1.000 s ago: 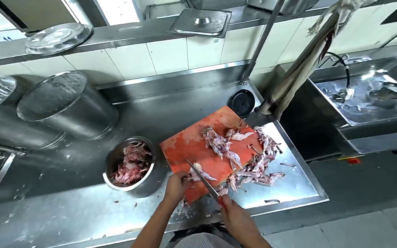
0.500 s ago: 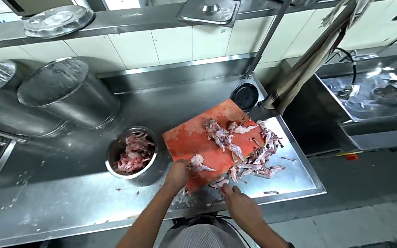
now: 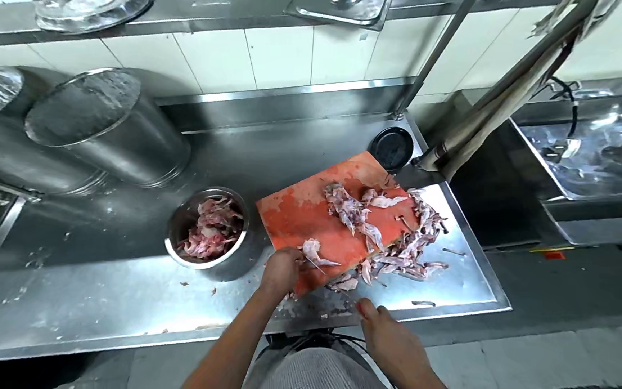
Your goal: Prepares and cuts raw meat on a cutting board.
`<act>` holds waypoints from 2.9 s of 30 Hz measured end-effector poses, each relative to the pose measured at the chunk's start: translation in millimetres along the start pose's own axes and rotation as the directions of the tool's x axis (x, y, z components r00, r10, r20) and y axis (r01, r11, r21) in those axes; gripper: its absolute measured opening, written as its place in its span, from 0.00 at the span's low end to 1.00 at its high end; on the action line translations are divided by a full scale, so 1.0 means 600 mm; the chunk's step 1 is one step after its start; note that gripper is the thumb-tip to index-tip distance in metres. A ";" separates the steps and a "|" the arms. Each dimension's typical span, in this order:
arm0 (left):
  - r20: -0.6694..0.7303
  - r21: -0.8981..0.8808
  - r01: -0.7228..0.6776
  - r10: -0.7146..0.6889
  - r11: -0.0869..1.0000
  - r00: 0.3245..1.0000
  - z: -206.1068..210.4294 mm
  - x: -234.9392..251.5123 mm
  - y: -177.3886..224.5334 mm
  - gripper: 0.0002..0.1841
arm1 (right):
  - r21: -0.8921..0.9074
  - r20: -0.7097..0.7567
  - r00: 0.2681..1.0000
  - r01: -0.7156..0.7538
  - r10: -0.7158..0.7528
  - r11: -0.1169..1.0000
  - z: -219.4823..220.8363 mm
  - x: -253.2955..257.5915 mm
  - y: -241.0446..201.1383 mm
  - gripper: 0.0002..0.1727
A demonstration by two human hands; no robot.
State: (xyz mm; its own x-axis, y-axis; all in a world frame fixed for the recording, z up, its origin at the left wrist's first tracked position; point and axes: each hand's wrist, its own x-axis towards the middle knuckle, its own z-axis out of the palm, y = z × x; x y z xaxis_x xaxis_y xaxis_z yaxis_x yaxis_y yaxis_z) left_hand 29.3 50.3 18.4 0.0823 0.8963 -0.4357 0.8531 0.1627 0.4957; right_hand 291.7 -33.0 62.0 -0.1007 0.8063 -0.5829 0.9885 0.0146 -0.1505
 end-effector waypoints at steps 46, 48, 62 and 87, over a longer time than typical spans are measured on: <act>0.099 0.081 0.122 -0.130 0.989 0.987 -0.008 -0.029 0.011 0.18 | 0.223 0.019 0.987 0.153 -0.161 0.963 0.039 -0.018 0.077 0.26; 0.121 0.100 0.165 -0.176 0.981 0.977 -0.024 -0.037 0.039 0.20 | 0.375 -0.089 0.987 0.160 -0.136 0.913 0.039 -0.027 0.075 0.22; 0.152 0.201 0.193 -0.225 0.960 0.962 -0.029 -0.033 0.117 0.19 | 0.308 0.082 0.997 -0.034 0.010 0.951 0.031 0.021 -0.033 0.24; 0.134 0.231 -0.002 -0.029 0.973 0.991 0.019 -0.042 0.035 0.18 | 0.244 0.120 0.992 -0.077 0.049 0.967 0.037 0.033 -0.107 0.23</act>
State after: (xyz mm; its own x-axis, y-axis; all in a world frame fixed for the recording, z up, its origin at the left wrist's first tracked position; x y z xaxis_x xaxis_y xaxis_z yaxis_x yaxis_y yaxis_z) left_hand 50.7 26.4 31.2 0.1254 0.8281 -0.5465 0.9488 0.0609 0.3100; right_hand 223.7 -30.9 42.6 -0.0654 0.7292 -0.6811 0.9358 -0.1921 -0.2956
